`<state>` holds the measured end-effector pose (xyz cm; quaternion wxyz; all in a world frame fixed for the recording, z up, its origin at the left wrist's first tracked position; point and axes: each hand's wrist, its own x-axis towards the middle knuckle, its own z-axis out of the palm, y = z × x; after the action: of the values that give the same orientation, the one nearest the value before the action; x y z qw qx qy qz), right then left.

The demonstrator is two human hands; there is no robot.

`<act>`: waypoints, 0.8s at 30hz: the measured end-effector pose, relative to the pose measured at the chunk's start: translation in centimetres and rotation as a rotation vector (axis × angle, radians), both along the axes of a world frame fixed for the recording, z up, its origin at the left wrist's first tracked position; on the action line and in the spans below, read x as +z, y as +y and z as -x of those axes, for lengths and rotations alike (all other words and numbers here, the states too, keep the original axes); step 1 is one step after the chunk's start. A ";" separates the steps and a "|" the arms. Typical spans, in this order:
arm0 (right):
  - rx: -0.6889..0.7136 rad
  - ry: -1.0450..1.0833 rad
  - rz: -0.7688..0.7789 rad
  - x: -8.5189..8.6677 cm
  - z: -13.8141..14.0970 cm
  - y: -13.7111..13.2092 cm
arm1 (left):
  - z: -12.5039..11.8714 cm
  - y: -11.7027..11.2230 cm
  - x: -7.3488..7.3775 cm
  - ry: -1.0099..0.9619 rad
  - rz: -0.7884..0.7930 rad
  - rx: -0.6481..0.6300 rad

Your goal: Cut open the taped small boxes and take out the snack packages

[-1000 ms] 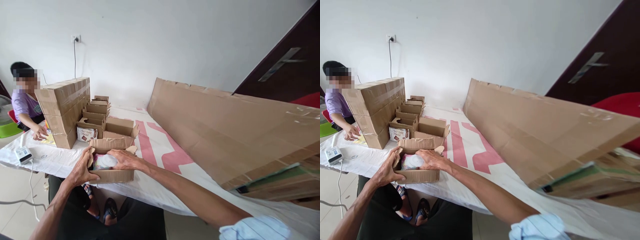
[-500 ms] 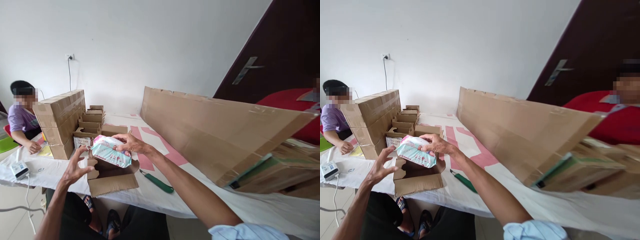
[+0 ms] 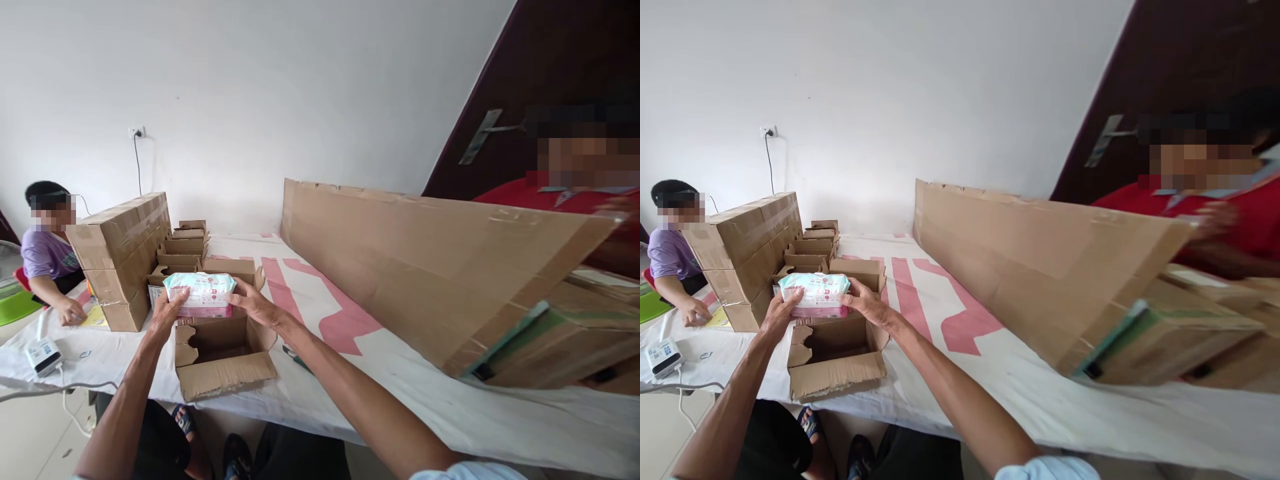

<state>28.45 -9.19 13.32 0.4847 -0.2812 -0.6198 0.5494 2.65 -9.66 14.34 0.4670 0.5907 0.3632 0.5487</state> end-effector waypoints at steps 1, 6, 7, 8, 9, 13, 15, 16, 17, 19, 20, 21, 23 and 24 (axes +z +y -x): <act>-0.058 -0.007 -0.045 -0.4 0.2 0.1 | 0.0 0.2 0.1 0.010 0.001 -0.026; -0.171 -0.008 -0.090 -1.5 0.3 1.1 | 0.7 0.9 1.0 0.090 -0.030 -0.182; -0.170 -0.006 -0.082 -1.6 0.2 1.4 | 0.8 1.0 1.1 0.094 -0.031 -0.194; -0.168 -0.005 -0.075 -1.7 0.1 1.6 | 0.9 1.1 1.1 0.098 -0.029 -0.198; -0.165 -0.003 -0.072 -1.9 0.1 1.8 | 1.0 1.2 1.1 0.104 -0.025 -0.196; -0.148 0.014 -0.077 -2.2 0.0 2.2 | 1.1 1.6 0.8 0.136 0.011 -0.171; -0.145 0.012 -0.084 -2.2 0.0 2.3 | 1.1 1.7 0.6 0.139 0.018 -0.168; -0.146 0.013 -0.091 -2.2 -0.1 2.3 | 1.0 1.7 0.5 0.137 0.016 -0.169; -0.148 0.018 -0.100 -2.3 -0.1 2.4 | 1.0 1.7 0.5 0.133 0.012 -0.170; -0.149 0.033 -0.115 -2.4 -0.2 2.5 | 0.9 1.8 0.5 0.126 0.004 -0.174; -0.148 0.041 -0.121 -2.4 -0.2 2.5 | 0.9 1.8 0.4 0.125 0.002 -0.176; -0.143 0.049 -0.123 -2.5 -0.2 2.6 | 0.8 1.8 0.4 0.124 0.003 -0.177; -0.130 0.065 -0.117 -2.5 -0.2 2.7 | 0.7 1.9 0.3 0.122 0.006 -0.178; -0.125 0.076 -0.113 -2.5 -0.2 2.7 | 0.7 2.0 0.3 0.122 0.005 -0.177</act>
<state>28.65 -6.47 10.77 0.5561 -0.2705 -0.6124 0.4925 1.92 -7.71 14.64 0.4924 0.6515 0.3387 0.4673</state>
